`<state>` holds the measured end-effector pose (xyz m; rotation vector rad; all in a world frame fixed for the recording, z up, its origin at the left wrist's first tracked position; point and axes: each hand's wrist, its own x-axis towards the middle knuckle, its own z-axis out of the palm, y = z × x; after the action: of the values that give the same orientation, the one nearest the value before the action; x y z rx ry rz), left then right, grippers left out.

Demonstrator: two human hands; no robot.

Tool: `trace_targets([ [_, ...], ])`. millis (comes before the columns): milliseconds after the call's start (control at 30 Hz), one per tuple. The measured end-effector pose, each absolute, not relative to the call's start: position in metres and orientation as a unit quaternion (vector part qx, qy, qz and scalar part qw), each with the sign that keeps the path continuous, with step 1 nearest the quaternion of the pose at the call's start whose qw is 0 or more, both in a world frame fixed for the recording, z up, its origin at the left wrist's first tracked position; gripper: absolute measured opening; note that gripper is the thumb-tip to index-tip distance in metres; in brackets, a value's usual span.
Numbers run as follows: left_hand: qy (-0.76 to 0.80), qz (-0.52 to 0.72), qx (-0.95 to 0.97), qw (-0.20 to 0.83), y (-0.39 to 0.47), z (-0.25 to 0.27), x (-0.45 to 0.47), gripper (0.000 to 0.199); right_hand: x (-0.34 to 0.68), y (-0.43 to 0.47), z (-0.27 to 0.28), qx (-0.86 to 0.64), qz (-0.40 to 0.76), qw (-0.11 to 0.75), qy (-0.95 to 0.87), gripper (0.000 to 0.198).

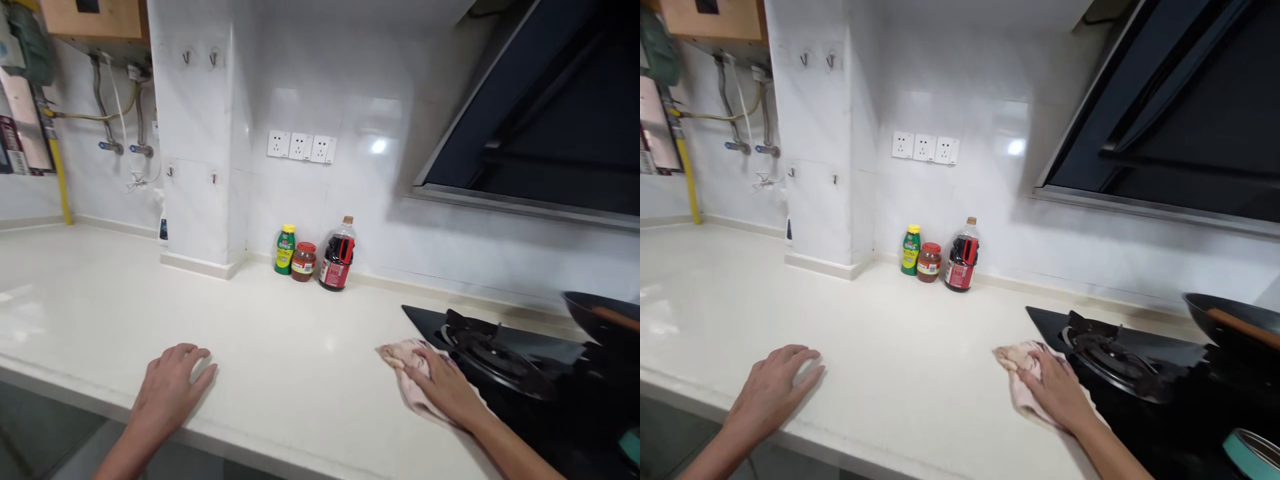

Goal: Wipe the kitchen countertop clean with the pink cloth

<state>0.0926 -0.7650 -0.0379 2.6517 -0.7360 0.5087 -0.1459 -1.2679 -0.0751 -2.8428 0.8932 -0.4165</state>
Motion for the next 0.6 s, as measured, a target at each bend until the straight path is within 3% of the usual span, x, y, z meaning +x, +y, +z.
trace_targets([
  [267,-0.268,0.215,0.916,0.205,-0.764,-0.051,0.1,0.038,0.002,-1.224,-0.044,-0.919,-0.096,0.079,0.375,0.081],
  [467,-0.257,0.226,0.908,0.242,-0.763,-0.052,0.1,0.044,0.092,-1.086,-0.03,-0.973,-0.054,0.127,0.183,0.086],
  [600,-0.219,0.223,0.912,0.265,-0.761,-0.053,0.103,0.045,0.101,-0.988,-0.021,-0.988,-0.021,0.152,0.014,0.085],
])
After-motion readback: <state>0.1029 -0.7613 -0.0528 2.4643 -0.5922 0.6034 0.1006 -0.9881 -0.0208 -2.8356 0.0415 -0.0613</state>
